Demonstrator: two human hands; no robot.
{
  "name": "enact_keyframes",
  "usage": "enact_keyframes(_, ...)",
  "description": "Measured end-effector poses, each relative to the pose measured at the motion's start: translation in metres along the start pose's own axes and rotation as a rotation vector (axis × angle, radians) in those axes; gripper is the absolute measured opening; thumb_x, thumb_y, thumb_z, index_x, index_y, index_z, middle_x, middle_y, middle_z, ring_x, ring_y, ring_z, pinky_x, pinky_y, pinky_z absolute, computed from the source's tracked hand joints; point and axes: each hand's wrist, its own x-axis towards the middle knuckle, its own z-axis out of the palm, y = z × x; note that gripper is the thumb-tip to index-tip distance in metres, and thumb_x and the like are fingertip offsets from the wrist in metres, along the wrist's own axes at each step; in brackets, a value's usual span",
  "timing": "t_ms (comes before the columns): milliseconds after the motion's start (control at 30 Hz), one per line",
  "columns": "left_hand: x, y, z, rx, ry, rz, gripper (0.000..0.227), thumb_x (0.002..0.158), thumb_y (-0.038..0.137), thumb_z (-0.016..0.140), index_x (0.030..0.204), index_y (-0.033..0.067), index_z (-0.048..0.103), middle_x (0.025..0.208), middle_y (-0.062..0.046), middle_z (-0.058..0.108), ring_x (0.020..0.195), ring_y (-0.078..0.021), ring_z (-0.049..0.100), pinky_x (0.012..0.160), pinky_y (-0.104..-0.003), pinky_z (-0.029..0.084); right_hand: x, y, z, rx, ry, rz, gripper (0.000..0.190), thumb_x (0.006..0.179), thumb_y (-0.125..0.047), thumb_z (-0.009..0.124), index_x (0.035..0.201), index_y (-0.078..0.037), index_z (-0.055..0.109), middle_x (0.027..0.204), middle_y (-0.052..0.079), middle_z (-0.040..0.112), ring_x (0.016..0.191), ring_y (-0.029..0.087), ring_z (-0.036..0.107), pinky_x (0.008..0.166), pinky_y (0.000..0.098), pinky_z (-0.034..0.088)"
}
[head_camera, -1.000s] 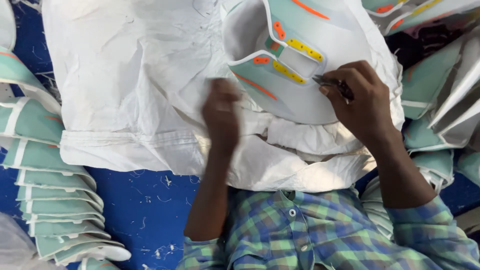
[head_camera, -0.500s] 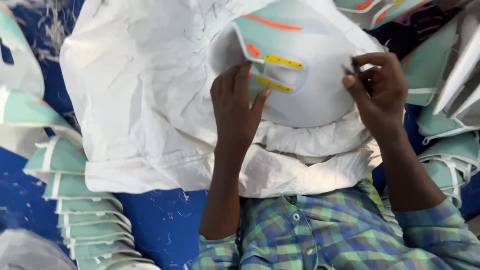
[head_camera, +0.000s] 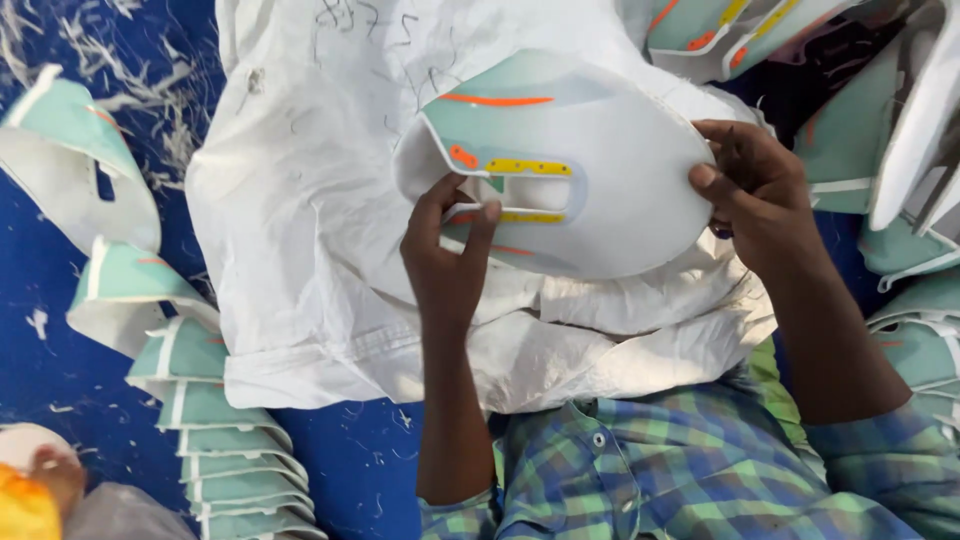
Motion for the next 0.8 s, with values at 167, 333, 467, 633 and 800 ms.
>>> enact_keyframes(167, -0.011, 0.011, -0.006, -0.051, -0.033, 0.037, 0.045, 0.092, 0.008, 0.08, 0.133, 0.0004, 0.065, 0.109, -0.009, 0.076, 0.104, -0.0158, 0.071, 0.098, -0.033, 0.057, 0.012, 0.001, -0.011, 0.033, 0.045, -0.049, 0.033, 0.102, -0.011, 0.069, 0.135, -0.007, 0.064, 0.086, -0.008, 0.056, 0.063, -0.002, 0.046, 0.051, 0.0159, 0.038)
enact_keyframes(333, -0.018, 0.021, 0.005, -0.301, -0.323, -0.181, 0.045, 0.103, 0.011, 0.069, 0.145, 0.0002, 0.058, 0.116, -0.01, 0.08, 0.107, -0.0139, 0.074, 0.098, -0.031, 0.059, 0.016, -0.011, -0.046, -0.019, 0.18, -0.323, 0.017, 0.114, -0.001, 0.069, 0.129, -0.003, 0.061, 0.107, 0.0, 0.066, 0.094, 0.006, 0.059, 0.09, 0.0185, 0.047)
enact_keyframes(467, -0.018, 0.023, 0.014, -0.275, -0.403, -0.121, 0.052, 0.097, 0.01, 0.075, 0.144, -0.001, 0.055, 0.117, -0.011, 0.079, 0.107, -0.0141, 0.074, 0.095, -0.031, 0.06, 0.015, -0.015, -0.052, -0.004, 0.218, -0.364, 0.016, 0.116, -0.001, 0.068, 0.129, -0.002, 0.06, 0.111, 0.002, 0.066, 0.097, 0.008, 0.061, 0.094, 0.0197, 0.049)
enact_keyframes(633, -0.017, 0.04, 0.016, 0.149, -0.341, -0.051, 0.054, 0.089, 0.013, 0.079, 0.139, 0.0015, 0.061, 0.124, -0.015, 0.075, 0.11, -0.0272, 0.074, 0.094, -0.039, 0.059, 0.018, -0.031, -0.026, 0.102, 0.199, -0.404, 0.013, 0.116, -0.006, 0.068, 0.127, -0.004, 0.06, 0.105, 0.001, 0.064, 0.093, 0.006, 0.058, 0.09, 0.0177, 0.046)
enact_keyframes(800, -0.024, 0.028, 0.018, 0.319, -0.065, 0.271, 0.063, 0.097, 0.021, 0.08, 0.15, 0.0057, 0.051, 0.152, -0.014, 0.059, 0.138, -0.0361, 0.06, 0.115, -0.045, 0.05, 0.007, -0.024, -0.024, 0.121, 0.197, -0.381, 0.011, 0.115, -0.006, 0.067, 0.124, -0.004, 0.062, 0.1, 0.002, 0.062, 0.084, 0.008, 0.052, 0.083, 0.0198, 0.044)
